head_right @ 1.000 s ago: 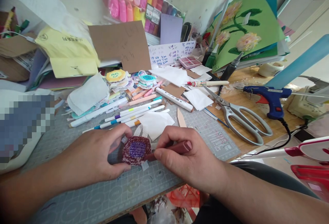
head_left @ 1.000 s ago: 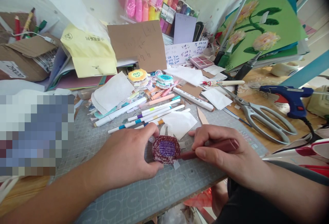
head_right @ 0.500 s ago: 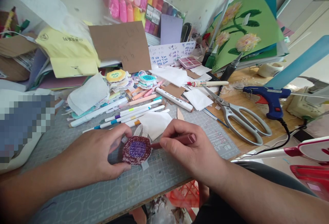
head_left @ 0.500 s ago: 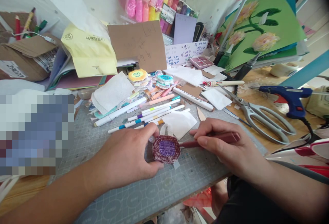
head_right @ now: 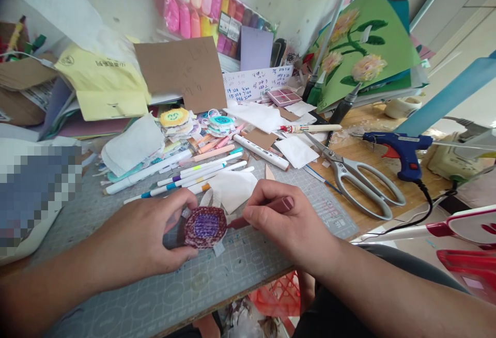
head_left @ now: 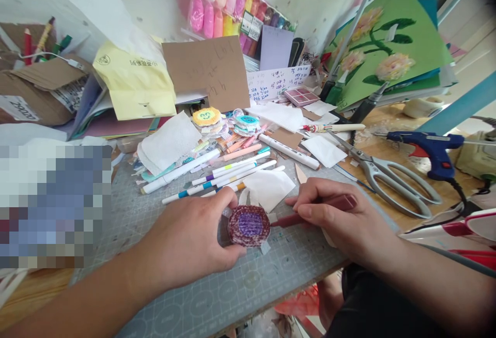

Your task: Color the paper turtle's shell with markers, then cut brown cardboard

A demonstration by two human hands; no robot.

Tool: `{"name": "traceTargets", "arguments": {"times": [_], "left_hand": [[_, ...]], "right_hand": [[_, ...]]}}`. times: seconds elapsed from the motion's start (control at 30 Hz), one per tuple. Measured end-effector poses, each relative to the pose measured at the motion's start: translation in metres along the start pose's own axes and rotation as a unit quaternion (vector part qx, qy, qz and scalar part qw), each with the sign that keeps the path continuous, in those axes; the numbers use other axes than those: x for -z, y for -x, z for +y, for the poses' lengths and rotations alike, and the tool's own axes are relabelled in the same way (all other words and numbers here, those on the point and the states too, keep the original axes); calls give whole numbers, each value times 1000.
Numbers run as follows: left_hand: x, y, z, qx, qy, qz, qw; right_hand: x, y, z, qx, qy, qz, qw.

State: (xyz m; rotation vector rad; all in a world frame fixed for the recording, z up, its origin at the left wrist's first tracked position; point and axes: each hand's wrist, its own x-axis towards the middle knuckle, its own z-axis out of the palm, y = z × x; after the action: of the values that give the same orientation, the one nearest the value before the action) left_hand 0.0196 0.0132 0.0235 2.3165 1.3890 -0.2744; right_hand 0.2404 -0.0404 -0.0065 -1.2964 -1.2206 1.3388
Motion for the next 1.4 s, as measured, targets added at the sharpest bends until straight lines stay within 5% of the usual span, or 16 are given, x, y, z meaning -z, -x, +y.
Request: {"name": "traceTargets", "arguments": {"times": [0.2, 0.6, 1.4], "left_hand": [[-4, 0, -1, 43, -8, 32, 999], [-10, -2, -20, -14, 58, 52, 997], [-16, -6, -20, -21, 27, 72, 997]], "right_hand": [[5, 1, 8, 17, -8, 24, 1000], [-8, 5, -3, 39, 145, -24, 988], [-14, 2, -5, 32, 137, -21, 990]]}}
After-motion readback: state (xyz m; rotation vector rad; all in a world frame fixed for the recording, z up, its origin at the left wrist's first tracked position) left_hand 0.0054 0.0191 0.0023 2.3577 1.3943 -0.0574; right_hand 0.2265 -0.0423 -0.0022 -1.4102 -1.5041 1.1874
